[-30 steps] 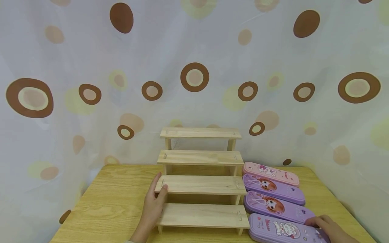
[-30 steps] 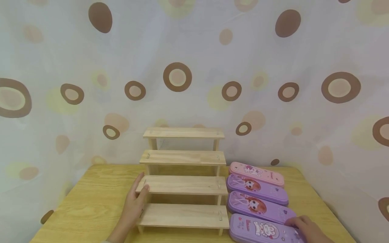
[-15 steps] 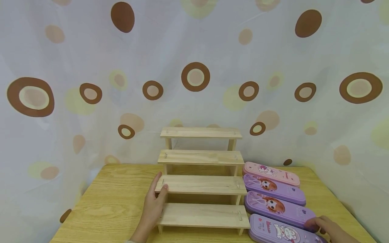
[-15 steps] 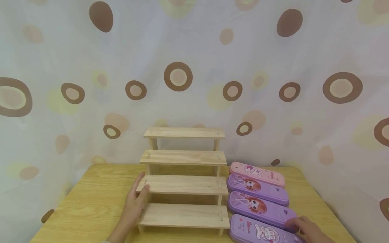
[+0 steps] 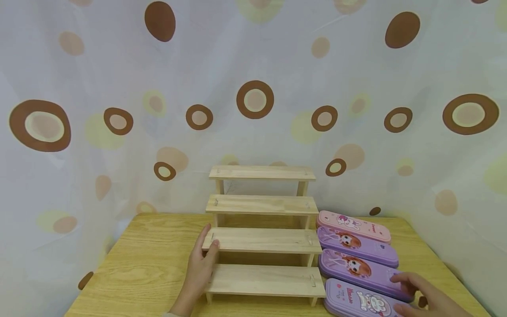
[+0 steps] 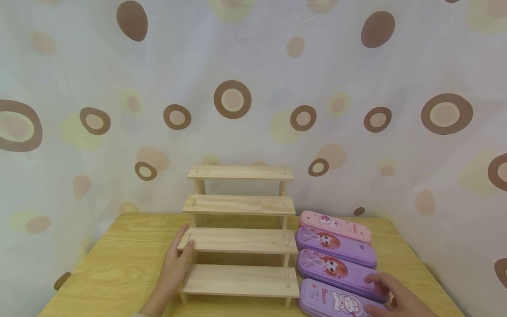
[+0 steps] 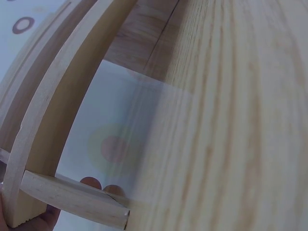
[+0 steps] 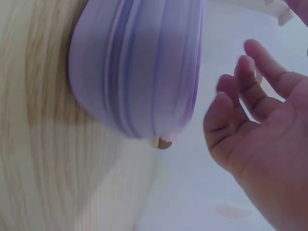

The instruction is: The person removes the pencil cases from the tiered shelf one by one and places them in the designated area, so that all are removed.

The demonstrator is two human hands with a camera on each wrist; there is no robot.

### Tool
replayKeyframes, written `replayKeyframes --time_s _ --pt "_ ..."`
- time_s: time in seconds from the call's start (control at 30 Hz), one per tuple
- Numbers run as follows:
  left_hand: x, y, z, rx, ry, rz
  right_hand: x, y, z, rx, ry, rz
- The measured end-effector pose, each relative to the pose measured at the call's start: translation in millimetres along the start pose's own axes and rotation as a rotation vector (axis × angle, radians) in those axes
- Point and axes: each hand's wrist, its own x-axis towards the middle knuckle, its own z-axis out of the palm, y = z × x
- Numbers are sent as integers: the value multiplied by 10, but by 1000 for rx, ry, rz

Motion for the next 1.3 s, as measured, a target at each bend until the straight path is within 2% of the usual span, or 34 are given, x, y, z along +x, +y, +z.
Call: replayKeyframes --time_s 0.07,0.17,0.37,0.5,0.6,0.7,0.8,0.93,1.07,1.2,1.3 --pt "43 -85 4 0 5 4 20 -76 17 27 21 39" --pt "76 -170 5 -3 12 18 53 -194 78 13 106 38" --pt "65 -178 -14 -1 5 34 125 -425 250 -64 351 -112" --pt "70 -170 -33 3 -5 32 191 -597 296 -77 422 -163" --pt "66 -165 -40 -5 -8 27 248 -705 340 -61 469 -273" --pt "38 -128 -42 -7 2 16 308 -793 394 -46 503 -404" --pt "1 -65 -48 8 18 5 372 -877 438 -26 503 -472" --pt "-26 -34 -80 46 28 -14 453 -1002 490 29 470 -499" --pt "-42 -63 -137 66 36 -12 540 -1146 540 73 453 -511" --pt "-58 -77 -164 56 42 5 606 -1298 571 36 473 -488" --pt "-68 -72 -157 56 40 43 642 -1395 583 15 481 -476"
